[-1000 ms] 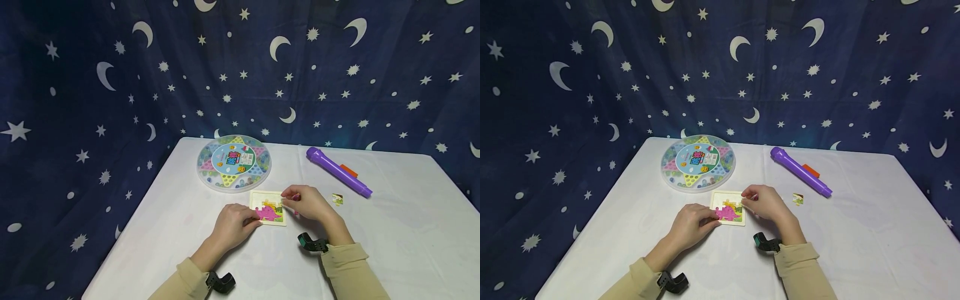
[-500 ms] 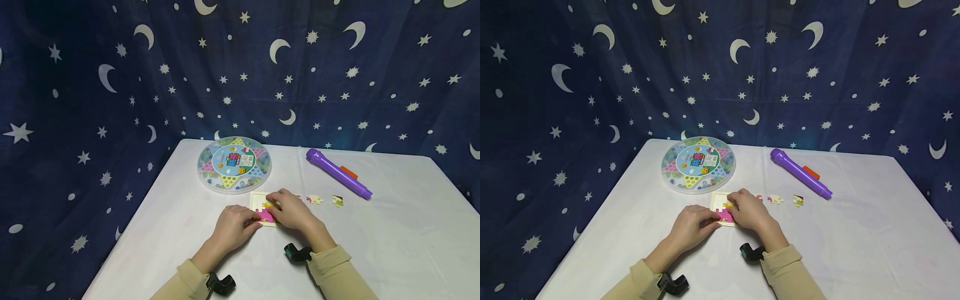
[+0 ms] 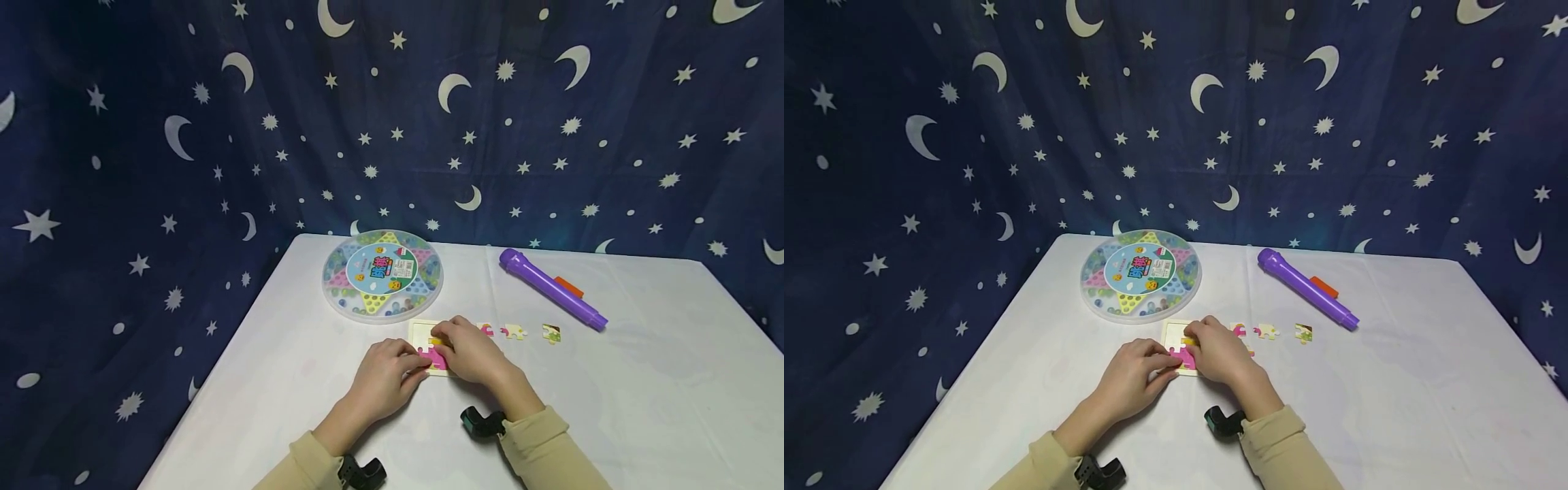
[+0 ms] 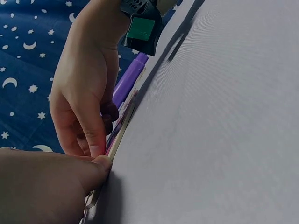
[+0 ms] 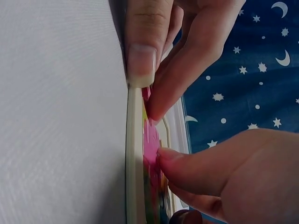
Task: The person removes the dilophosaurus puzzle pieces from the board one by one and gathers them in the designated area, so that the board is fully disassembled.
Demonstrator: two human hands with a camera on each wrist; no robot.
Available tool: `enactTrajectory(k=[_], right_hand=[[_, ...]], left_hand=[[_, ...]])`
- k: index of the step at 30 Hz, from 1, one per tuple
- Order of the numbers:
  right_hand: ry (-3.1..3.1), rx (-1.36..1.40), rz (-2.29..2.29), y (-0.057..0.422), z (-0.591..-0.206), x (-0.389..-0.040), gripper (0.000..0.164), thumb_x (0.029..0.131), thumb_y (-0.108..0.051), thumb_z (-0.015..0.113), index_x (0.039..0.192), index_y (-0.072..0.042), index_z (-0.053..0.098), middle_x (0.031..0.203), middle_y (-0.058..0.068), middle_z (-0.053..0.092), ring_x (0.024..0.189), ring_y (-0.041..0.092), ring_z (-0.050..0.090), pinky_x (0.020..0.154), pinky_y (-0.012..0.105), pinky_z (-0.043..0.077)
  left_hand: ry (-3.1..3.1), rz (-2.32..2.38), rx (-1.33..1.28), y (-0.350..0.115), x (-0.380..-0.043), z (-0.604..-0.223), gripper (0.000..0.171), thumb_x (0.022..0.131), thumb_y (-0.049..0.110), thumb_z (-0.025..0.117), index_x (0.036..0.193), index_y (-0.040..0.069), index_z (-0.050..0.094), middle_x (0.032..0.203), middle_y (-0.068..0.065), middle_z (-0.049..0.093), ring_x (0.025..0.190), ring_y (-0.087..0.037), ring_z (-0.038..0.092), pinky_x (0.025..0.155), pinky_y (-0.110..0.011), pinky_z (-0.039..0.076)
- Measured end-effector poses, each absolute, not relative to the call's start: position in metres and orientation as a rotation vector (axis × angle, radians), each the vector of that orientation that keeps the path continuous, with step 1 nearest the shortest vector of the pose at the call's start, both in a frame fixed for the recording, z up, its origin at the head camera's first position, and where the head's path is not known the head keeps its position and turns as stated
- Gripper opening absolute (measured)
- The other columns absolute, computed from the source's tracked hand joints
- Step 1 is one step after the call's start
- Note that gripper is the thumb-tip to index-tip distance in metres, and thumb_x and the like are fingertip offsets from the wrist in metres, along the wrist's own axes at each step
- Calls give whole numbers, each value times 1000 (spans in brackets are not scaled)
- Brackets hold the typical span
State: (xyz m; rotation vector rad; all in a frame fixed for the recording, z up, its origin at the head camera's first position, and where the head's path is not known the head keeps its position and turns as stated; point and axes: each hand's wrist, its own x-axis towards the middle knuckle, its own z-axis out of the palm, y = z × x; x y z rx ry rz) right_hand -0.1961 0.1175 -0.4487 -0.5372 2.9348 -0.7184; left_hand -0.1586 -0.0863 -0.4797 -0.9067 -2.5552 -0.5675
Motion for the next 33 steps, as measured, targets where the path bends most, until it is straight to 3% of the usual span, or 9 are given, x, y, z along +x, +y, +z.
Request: enactTrajectory(k=[4,17,29,33], right_hand=[[2954,-505,-712,116,-450,-193,31,94,-19,75,122,-9,68,116,10,63,105,29,64,96,52,51],[2962,-469,-710,114,-449,-195,23,94,-21,75,113,-11,67,102,5,58,87,22,56,84,45,51],[2983,-519,-731,116,-450,-195,22,93,-18,76,110,-9,66,113,13,60,96,28,62,91,49,52],[2980,-539,-764,116,-450,-197,21,92,-15,77,108,-7,66,104,9,62,91,25,60,87,47,52]], left_hand=[[-2548,-580,-907,-86,-157,-481,19,91,32,79,108,25,82,99,5,66,94,-17,62,85,-42,49],[-2526,-596,-882,-84,-157,-484,17,89,30,80,105,23,82,98,4,65,94,-18,61,86,-43,48],[-2523,-634,-900,-83,-156,-482,17,90,30,79,104,21,82,99,3,66,96,-19,62,85,-42,49],[-2527,-631,-895,-83,-156,-482,16,91,30,79,103,21,83,99,3,66,96,-19,62,85,-42,49]])
